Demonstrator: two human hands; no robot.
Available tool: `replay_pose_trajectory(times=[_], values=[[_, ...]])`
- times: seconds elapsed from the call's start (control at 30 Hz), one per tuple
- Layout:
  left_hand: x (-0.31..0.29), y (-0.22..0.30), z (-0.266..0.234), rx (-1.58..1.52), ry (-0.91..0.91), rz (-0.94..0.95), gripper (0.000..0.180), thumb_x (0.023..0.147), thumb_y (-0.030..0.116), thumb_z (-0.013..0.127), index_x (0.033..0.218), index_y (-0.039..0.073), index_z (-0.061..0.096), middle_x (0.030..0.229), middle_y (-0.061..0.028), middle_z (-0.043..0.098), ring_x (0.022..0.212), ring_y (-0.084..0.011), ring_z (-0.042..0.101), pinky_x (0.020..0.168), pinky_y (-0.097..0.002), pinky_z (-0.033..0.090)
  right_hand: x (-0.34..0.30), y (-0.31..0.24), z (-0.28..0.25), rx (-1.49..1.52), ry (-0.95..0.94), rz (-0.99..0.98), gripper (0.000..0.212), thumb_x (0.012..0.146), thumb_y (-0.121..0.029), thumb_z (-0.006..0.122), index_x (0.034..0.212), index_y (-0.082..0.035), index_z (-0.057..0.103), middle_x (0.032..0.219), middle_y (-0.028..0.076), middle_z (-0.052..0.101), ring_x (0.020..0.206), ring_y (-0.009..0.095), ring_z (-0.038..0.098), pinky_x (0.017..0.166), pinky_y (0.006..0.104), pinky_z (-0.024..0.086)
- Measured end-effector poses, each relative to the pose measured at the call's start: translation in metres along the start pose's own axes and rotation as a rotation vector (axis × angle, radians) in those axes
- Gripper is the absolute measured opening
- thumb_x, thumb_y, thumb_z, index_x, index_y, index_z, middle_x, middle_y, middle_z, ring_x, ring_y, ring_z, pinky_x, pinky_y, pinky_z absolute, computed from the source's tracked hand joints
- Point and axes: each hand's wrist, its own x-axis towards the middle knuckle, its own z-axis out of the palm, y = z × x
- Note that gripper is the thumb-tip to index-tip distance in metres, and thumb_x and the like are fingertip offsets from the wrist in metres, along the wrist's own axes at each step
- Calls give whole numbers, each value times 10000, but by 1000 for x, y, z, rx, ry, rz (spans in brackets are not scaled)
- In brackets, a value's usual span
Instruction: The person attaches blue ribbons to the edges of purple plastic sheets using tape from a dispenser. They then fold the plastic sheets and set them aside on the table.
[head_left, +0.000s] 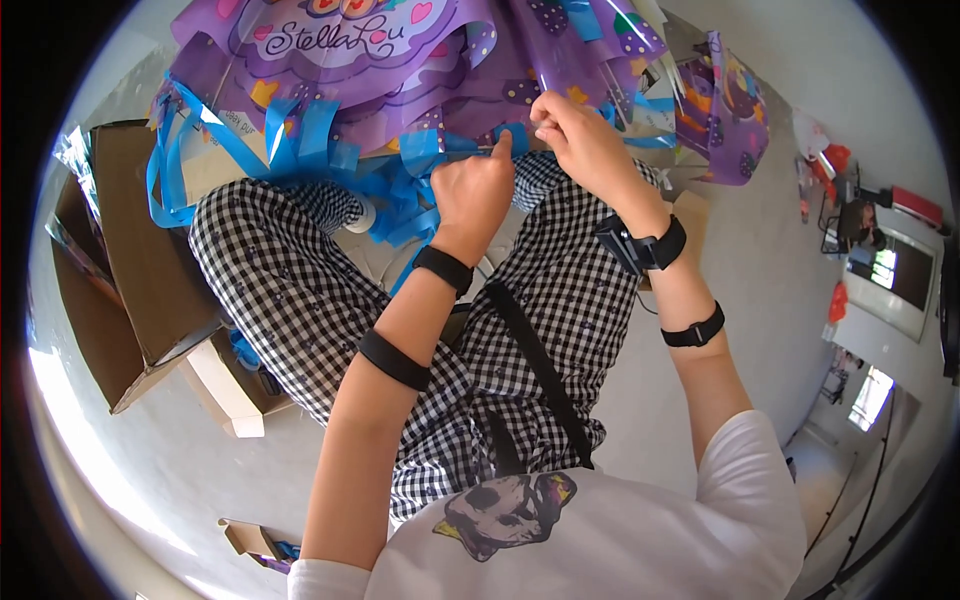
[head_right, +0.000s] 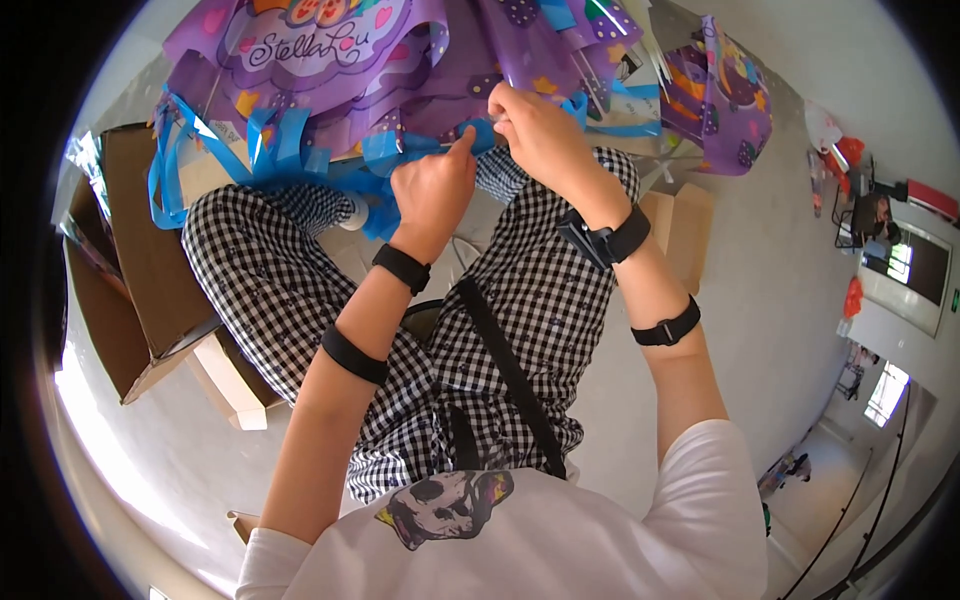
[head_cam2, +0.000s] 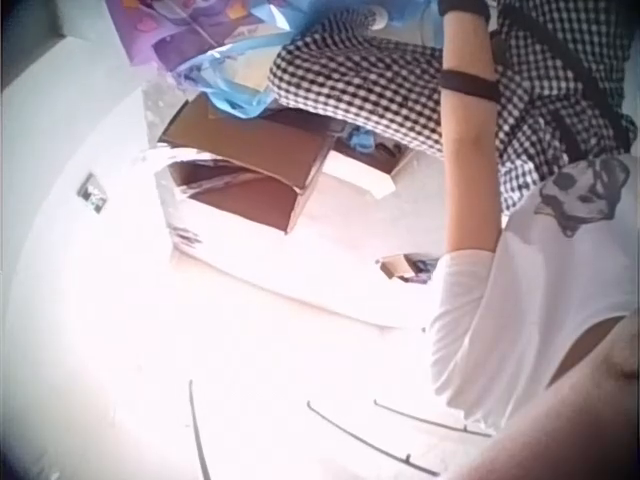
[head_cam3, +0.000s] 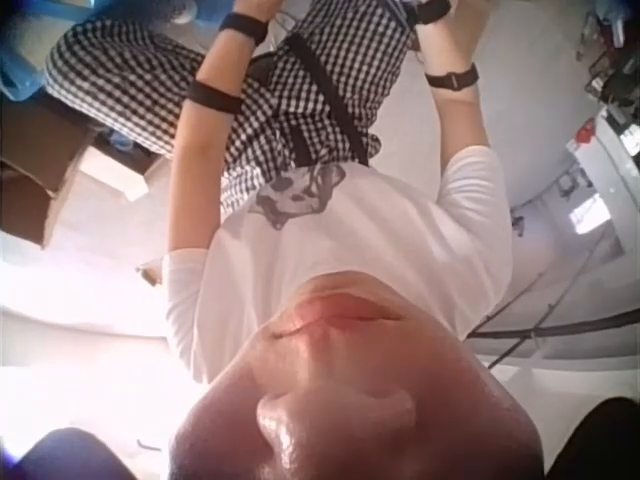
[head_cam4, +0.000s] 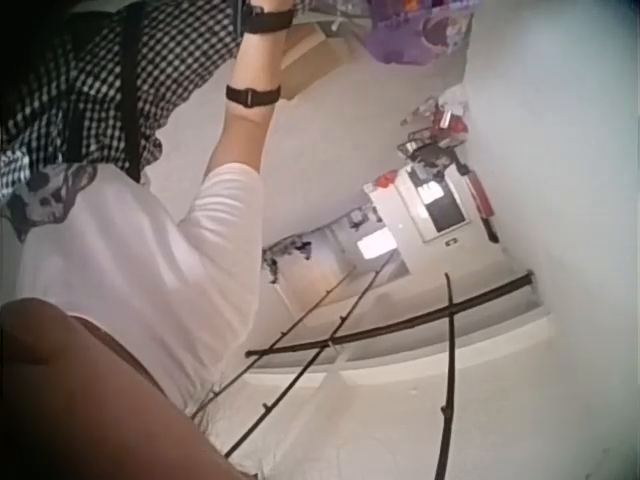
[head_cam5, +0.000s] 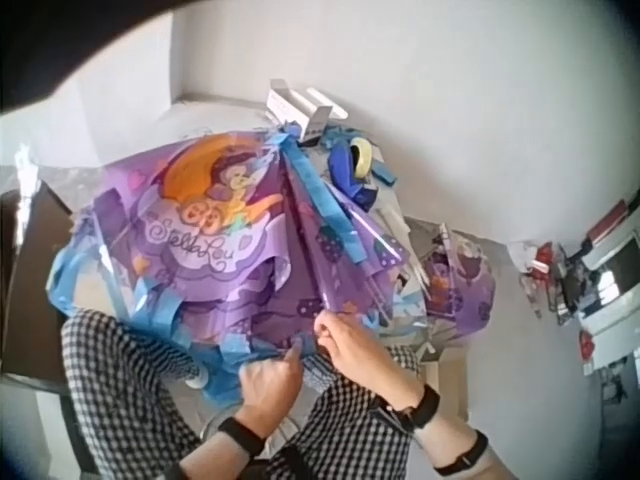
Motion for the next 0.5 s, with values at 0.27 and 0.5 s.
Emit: replay_pose_trajectory(times=[0.27,0.5], values=[[-1,-1,0,11,6,6,324,795,162,630,1104,193,721,480,-60,559,395,-233,550,395,-358,399,12,-4,-14,-183,-6,-171,83,863,-48,599,942,-54,577,845,59,637,818,265,616,733,365,492],[-3,-3,1,-7,19,-2,349,792,161,624,1126,211,709,490,-53,565,403,-225,557,395,-360,394,28,-8,-19,-312,-202,-295,17,865,-63,574,870,-58,559,869,56,596,887,271,562,797,375,459]])
